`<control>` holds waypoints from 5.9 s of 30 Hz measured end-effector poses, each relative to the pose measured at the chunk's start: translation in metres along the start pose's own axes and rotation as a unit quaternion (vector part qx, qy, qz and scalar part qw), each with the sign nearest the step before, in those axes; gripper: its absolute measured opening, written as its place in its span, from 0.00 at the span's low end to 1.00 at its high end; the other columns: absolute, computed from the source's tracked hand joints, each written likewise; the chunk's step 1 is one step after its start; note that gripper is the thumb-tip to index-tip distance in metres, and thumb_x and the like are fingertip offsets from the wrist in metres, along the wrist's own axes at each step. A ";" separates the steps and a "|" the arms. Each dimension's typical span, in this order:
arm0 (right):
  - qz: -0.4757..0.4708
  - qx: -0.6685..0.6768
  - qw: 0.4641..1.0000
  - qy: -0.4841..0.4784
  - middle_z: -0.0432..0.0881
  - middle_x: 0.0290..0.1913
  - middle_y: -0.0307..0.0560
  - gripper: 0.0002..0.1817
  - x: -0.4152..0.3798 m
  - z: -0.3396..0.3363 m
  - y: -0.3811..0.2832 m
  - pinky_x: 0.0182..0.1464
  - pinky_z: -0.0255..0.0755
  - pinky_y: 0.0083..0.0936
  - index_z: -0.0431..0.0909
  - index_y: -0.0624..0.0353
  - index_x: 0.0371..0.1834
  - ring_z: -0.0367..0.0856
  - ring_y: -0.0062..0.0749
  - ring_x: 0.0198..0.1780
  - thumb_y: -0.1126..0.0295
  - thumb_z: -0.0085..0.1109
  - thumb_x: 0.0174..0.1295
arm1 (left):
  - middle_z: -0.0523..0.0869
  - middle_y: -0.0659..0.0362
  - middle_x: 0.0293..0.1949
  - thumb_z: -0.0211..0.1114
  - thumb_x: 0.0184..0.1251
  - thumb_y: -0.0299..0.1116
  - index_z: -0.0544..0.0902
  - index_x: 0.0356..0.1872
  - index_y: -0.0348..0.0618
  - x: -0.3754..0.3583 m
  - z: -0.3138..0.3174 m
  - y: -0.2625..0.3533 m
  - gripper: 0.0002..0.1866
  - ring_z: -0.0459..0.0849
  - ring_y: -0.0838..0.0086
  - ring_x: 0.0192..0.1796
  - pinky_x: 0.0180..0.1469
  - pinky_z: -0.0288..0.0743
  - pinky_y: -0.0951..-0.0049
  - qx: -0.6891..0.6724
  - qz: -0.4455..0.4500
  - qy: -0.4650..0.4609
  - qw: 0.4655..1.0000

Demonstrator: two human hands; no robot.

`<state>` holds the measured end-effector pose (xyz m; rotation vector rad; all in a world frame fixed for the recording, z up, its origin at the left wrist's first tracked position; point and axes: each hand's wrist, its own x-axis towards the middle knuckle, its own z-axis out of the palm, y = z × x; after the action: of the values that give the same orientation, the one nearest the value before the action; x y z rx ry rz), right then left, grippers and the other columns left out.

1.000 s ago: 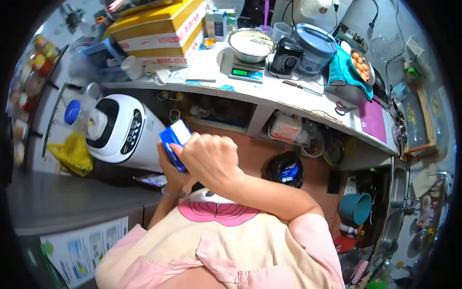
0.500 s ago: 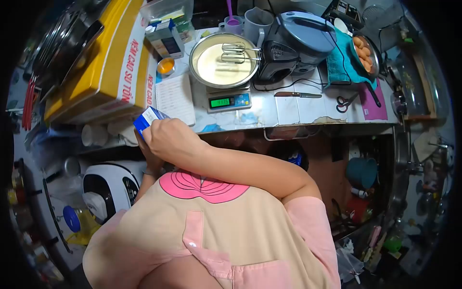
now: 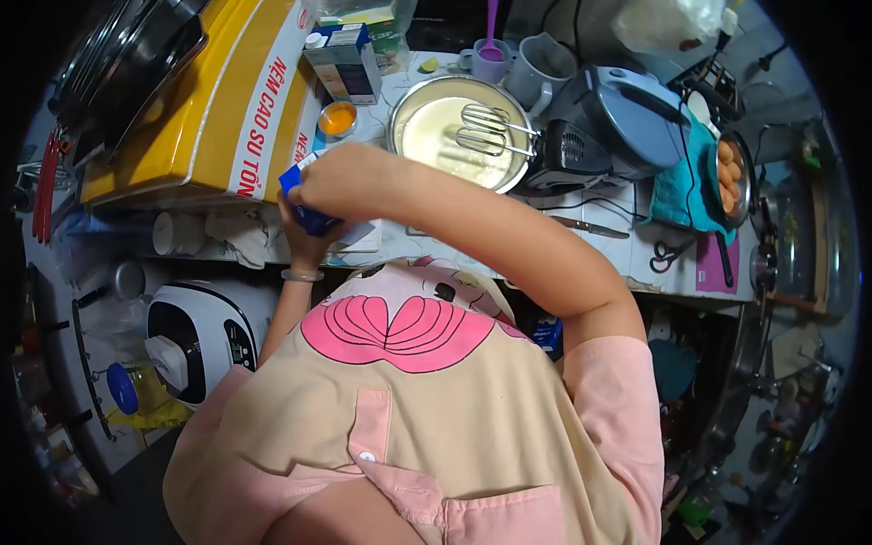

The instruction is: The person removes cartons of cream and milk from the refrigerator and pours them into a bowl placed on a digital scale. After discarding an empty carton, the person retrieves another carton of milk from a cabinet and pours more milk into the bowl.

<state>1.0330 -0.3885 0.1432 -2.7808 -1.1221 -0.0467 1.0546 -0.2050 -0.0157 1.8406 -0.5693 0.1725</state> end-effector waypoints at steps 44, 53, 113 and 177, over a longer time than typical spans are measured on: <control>-0.040 0.005 0.993 -0.108 0.81 0.39 0.46 0.11 0.027 -0.028 0.016 0.36 0.78 0.33 0.78 0.60 0.39 0.84 0.41 0.39 0.70 0.61 0.53 | 0.76 0.50 0.51 0.83 0.32 0.46 0.57 0.61 0.37 0.011 0.013 0.008 0.55 0.80 0.59 0.52 0.54 0.75 0.63 0.135 -0.006 0.008 0.991; -0.013 -0.092 0.995 -0.024 0.83 0.24 0.49 0.10 0.017 -0.008 0.009 0.28 0.77 0.33 0.82 0.62 0.28 0.86 0.41 0.28 0.65 0.61 0.58 | 0.77 0.50 0.51 0.83 0.30 0.42 0.58 0.61 0.39 0.011 0.010 0.011 0.54 0.81 0.59 0.53 0.55 0.74 0.63 0.065 -0.019 -0.008 0.998; 0.022 0.781 0.162 0.603 0.69 0.44 0.49 0.17 -0.335 0.224 -0.061 0.43 0.77 0.20 0.70 0.66 0.56 0.74 0.24 0.36 0.65 0.52 0.72 | 0.79 0.47 0.44 0.85 0.28 0.47 0.65 0.57 0.36 0.019 0.008 -0.005 0.52 0.82 0.53 0.47 0.53 0.76 0.60 0.096 0.000 -0.007 0.995; 0.077 0.820 0.135 0.551 0.70 0.41 0.45 0.22 -0.339 0.251 -0.042 0.39 0.78 0.25 0.72 0.63 0.59 0.74 0.24 0.33 0.57 0.39 0.77 | 0.82 0.47 0.47 0.82 0.30 0.51 0.65 0.61 0.41 0.059 0.020 0.056 0.53 0.83 0.52 0.48 0.49 0.77 0.56 0.356 -0.033 -0.101 0.928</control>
<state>0.7531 -0.5561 -0.1280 -0.1752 0.0956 -0.4048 1.0773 -0.2547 0.0481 2.6053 -0.6343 0.1553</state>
